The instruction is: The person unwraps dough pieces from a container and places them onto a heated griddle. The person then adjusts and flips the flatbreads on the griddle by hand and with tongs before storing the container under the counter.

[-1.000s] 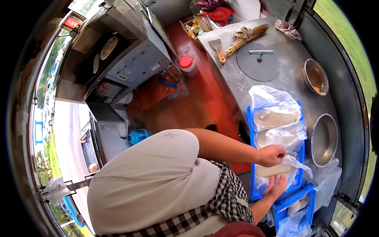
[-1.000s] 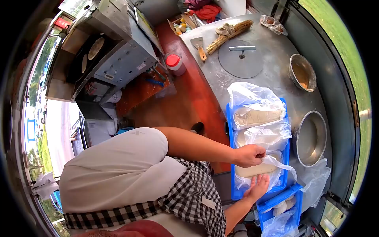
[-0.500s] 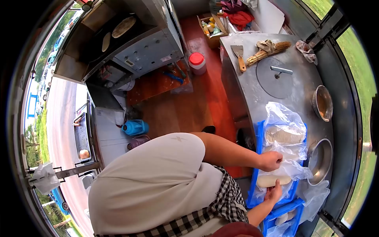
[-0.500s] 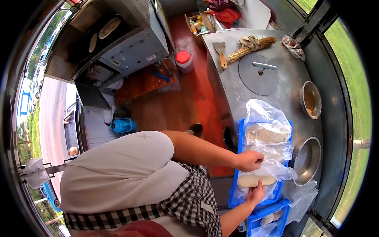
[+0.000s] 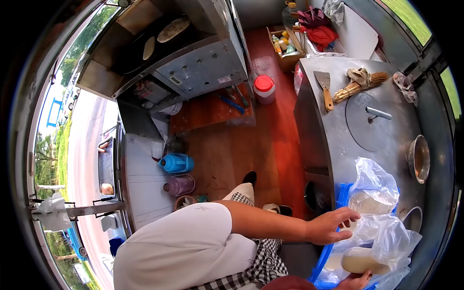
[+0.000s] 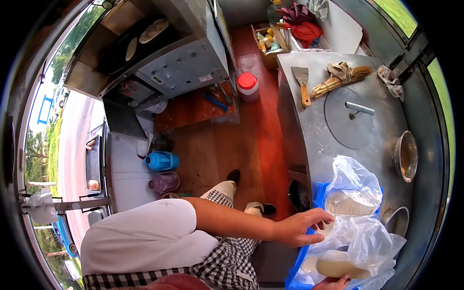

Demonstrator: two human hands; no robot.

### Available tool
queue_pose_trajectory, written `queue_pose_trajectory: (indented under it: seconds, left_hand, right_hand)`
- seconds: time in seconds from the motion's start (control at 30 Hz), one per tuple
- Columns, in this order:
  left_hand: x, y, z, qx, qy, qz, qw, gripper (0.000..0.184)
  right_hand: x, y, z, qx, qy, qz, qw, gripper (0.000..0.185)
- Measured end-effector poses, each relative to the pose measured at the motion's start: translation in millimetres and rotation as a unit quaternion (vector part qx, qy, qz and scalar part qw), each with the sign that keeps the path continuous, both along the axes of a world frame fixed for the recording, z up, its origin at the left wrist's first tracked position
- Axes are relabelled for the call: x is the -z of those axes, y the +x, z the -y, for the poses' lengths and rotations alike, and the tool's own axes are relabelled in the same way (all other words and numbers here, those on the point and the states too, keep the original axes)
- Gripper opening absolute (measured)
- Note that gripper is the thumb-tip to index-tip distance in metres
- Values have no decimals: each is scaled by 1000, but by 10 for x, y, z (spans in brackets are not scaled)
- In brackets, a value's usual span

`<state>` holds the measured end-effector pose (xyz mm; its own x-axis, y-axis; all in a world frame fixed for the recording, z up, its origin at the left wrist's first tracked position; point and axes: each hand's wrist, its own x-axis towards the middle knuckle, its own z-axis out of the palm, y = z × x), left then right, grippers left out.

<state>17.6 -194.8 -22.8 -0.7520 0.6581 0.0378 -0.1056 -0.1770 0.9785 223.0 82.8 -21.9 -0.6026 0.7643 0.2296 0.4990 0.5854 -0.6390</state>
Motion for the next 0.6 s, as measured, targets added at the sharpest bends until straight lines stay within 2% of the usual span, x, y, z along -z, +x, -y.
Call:
queue_pose_trajectory:
  seconds: [0.03,0.1,0.13,0.2,0.23,0.27,0.3,0.37,0.43,0.53,0.6]
  left_hand:
    - [45,-45,130,-10,12,0,1000,53]
    - [181,-138,385,-5,49,13,999,58]
    - [196,-189,549,-3,67,23,997,60]
    - [320,-292,908,29,107,66,992,67]
    - [393,-366,1101,26,84,5,996,77]
    - [447,-386,1336,26,97,49,994,81]
    - [495,-380,1587,24,110,93,989,85]
    - [674,-406,2060,7,103,88,991,100]
    - [780,-439,2524,-29,73,80,994,102]
    - [1138,-475,3096,-120,-58,-26,991,105]
    - [1341,-444,3394,-172,-103,-7,980,105]
  right_hand:
    - [-290,-331,386,49,-175,-138,974,42]
    - [-536,-759,954,64,-274,-222,934,45]
    - [-531,-835,1128,-1,-315,-232,920,49]
    - [-287,-1061,1471,-34,-337,-224,914,45]
    - [-161,-1163,1653,-50,-350,-218,910,43]
    - [-97,-1338,1938,-66,-363,-213,905,41]
    - [-64,-1482,2255,-98,-421,-174,885,51]
    - [102,-1762,2817,-146,-467,-127,863,50]
    - [333,-2015,3323,-195,-499,-80,840,49]
    - [679,-2315,3971,-261,-530,-12,807,47]
    - [892,-2445,4321,-299,-539,24,787,46]
